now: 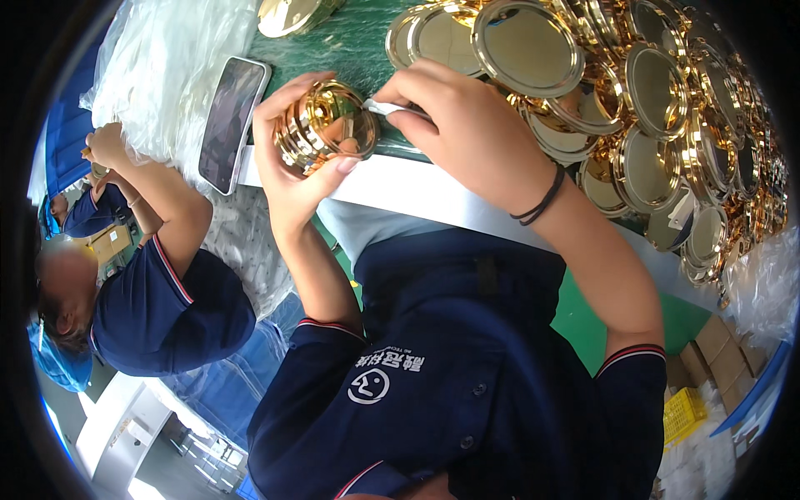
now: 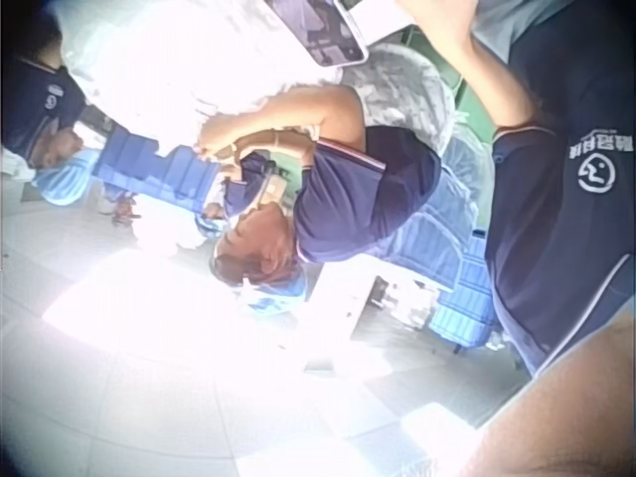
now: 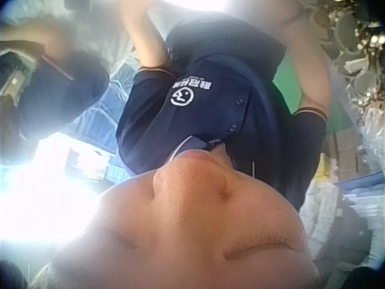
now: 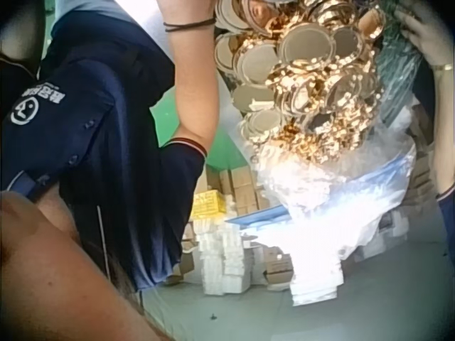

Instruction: The worker is cleaning and assembling small circular plastic/metal components for cosmetic products.

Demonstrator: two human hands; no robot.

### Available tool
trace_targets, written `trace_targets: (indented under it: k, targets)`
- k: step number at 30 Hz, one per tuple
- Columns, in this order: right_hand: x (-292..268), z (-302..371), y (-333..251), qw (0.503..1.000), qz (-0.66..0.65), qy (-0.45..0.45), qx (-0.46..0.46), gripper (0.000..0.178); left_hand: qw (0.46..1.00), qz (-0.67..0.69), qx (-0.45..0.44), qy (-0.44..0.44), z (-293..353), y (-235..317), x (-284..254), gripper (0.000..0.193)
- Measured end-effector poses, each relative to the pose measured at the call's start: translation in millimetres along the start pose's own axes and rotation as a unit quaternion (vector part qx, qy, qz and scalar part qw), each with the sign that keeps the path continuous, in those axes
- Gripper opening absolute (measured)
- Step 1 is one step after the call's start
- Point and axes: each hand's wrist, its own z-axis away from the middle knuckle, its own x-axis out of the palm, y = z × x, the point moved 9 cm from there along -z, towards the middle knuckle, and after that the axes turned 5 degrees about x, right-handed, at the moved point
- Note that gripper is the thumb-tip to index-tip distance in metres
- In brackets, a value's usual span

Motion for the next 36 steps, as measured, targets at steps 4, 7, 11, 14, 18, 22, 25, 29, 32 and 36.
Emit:
trace_targets:
  k: [4, 7, 11, 14, 18, 22, 25, 29, 32, 36]
  targets:
    - [-1.5, 2.3, 1.4, 0.999, 0.003, 0.047, -0.012, 0.016, 0.991, 0.107, -0.067, 0.041, 1.1, -3.7, -2.4, 0.073]
    - [-7.9, 4.6, -1.6, 0.995, 0.024, 0.095, -0.023, 0.019, 0.983, 0.151, -0.072, 0.079, 2.9, -6.6, -10.0, 0.070]
    - [-6.1, 4.9, 3.0, 0.997, 0.028, 0.072, 0.019, 0.020, 0.965, 0.206, -0.099, 0.128, 10.7, -10.6, -21.3, 0.077]
    - [-4.8, 5.7, -0.2, 0.997, 0.036, 0.070, 0.005, 0.020, 0.877, 0.453, -0.088, 0.133, 20.2, -9.4, -6.5, 0.081]
    - [-4.6, 6.5, -0.8, 0.996, 0.058, 0.070, -0.004, 0.022, 0.742, 0.664, -0.066, 0.063, 13.5, 10.7, 28.0, 0.083]
    - [-4.3, 6.0, -0.9, 0.996, 0.063, 0.069, 0.007, 0.023, 0.635, 0.768, -0.079, 0.028, 12.0, 20.7, 50.7, 0.075]
    - [-3.6, 5.6, 2.8, 0.996, 0.061, 0.071, 0.014, 0.024, 0.583, 0.805, -0.091, 0.066, 14.3, 21.3, 58.0, 0.079]
    - [-7.4, 5.7, 3.8, 0.997, 0.034, 0.059, 0.040, 0.028, 0.541, 0.826, -0.121, 0.104, 22.9, 14.2, 63.0, 0.085]
    - [-7.2, 5.2, 10.9, 0.995, -0.048, 0.025, 0.078, 0.031, 0.519, 0.830, -0.177, 0.099, 30.5, 14.2, 78.4, 0.087]
    - [0.1, 3.9, 9.5, 0.936, -0.339, -0.042, 0.082, 0.034, 0.427, 0.881, -0.196, 0.050, 38.7, 19.3, 103.4, 0.099]
